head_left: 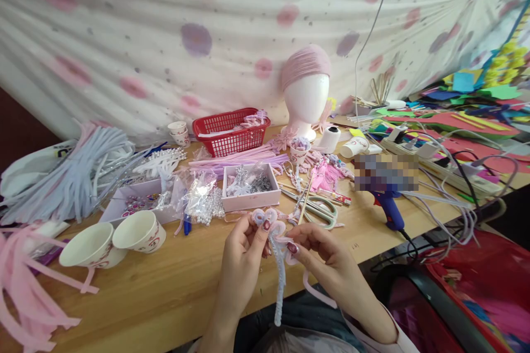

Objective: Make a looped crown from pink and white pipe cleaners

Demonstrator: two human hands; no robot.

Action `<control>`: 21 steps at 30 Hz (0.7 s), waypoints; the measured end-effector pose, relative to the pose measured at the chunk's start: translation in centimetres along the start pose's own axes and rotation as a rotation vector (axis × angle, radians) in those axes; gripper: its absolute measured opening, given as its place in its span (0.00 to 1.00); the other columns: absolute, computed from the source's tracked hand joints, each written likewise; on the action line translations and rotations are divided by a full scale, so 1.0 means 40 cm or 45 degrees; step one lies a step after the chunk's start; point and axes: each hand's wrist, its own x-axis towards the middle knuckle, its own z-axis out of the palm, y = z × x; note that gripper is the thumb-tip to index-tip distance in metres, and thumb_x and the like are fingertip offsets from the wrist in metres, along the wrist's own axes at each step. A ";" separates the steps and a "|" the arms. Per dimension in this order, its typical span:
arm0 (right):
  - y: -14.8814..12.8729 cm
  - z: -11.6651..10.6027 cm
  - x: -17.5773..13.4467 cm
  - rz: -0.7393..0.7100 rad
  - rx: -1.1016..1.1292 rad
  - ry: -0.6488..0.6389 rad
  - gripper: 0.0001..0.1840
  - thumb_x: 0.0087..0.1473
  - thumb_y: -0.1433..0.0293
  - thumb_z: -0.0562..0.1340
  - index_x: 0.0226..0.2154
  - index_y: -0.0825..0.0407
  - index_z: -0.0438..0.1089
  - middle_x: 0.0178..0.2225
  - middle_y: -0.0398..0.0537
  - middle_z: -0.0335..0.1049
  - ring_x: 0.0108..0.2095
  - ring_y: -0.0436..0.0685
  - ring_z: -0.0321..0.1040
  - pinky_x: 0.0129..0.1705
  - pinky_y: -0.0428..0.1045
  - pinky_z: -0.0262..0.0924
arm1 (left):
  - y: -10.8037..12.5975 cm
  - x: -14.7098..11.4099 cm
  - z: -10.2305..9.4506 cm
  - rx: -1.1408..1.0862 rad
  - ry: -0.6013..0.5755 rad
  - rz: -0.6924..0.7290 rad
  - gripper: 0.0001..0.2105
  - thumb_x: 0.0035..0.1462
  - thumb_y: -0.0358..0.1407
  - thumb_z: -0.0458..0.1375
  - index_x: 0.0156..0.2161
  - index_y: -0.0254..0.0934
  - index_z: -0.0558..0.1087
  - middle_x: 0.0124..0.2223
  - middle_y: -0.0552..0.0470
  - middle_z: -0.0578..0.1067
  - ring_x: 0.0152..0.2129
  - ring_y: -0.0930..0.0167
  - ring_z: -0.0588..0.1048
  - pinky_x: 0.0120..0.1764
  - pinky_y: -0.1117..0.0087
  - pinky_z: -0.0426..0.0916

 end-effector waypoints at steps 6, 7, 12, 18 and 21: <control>-0.010 0.013 -0.003 -0.084 -0.305 0.100 0.09 0.59 0.67 0.62 0.40 0.51 0.77 0.32 0.46 0.78 0.30 0.52 0.70 0.34 0.46 0.65 | -0.005 -0.006 0.000 0.143 0.082 0.047 0.10 0.60 0.43 0.61 0.38 0.38 0.75 0.28 0.56 0.71 0.24 0.73 0.67 0.30 0.74 0.65; -0.011 0.016 -0.001 -0.090 -0.327 0.110 0.09 0.59 0.68 0.62 0.39 0.51 0.77 0.32 0.46 0.78 0.30 0.52 0.71 0.34 0.46 0.65 | -0.007 -0.007 0.001 0.157 0.074 0.055 0.10 0.61 0.43 0.60 0.39 0.38 0.75 0.29 0.55 0.71 0.25 0.72 0.68 0.31 0.73 0.66; -0.018 0.017 0.007 -0.139 -0.415 0.137 0.11 0.55 0.72 0.60 0.36 0.52 0.78 0.28 0.45 0.78 0.28 0.52 0.71 0.33 0.46 0.66 | -0.015 -0.004 0.005 0.181 -0.018 0.083 0.11 0.64 0.44 0.56 0.39 0.40 0.74 0.35 0.51 0.75 0.32 0.68 0.73 0.37 0.70 0.68; -0.009 0.001 0.007 -0.003 -0.214 0.090 0.12 0.54 0.69 0.63 0.38 0.51 0.81 0.32 0.48 0.80 0.32 0.55 0.73 0.38 0.49 0.68 | -0.010 -0.001 0.002 0.150 -0.028 0.047 0.11 0.64 0.45 0.58 0.40 0.40 0.75 0.31 0.55 0.73 0.26 0.71 0.68 0.35 0.72 0.67; 0.003 -0.008 0.012 0.093 0.095 -0.001 0.12 0.54 0.64 0.66 0.38 0.51 0.82 0.33 0.50 0.81 0.32 0.55 0.75 0.36 0.49 0.70 | -0.012 0.000 -0.001 0.038 -0.086 -0.032 0.13 0.63 0.46 0.59 0.43 0.39 0.77 0.35 0.52 0.77 0.29 0.71 0.72 0.34 0.73 0.68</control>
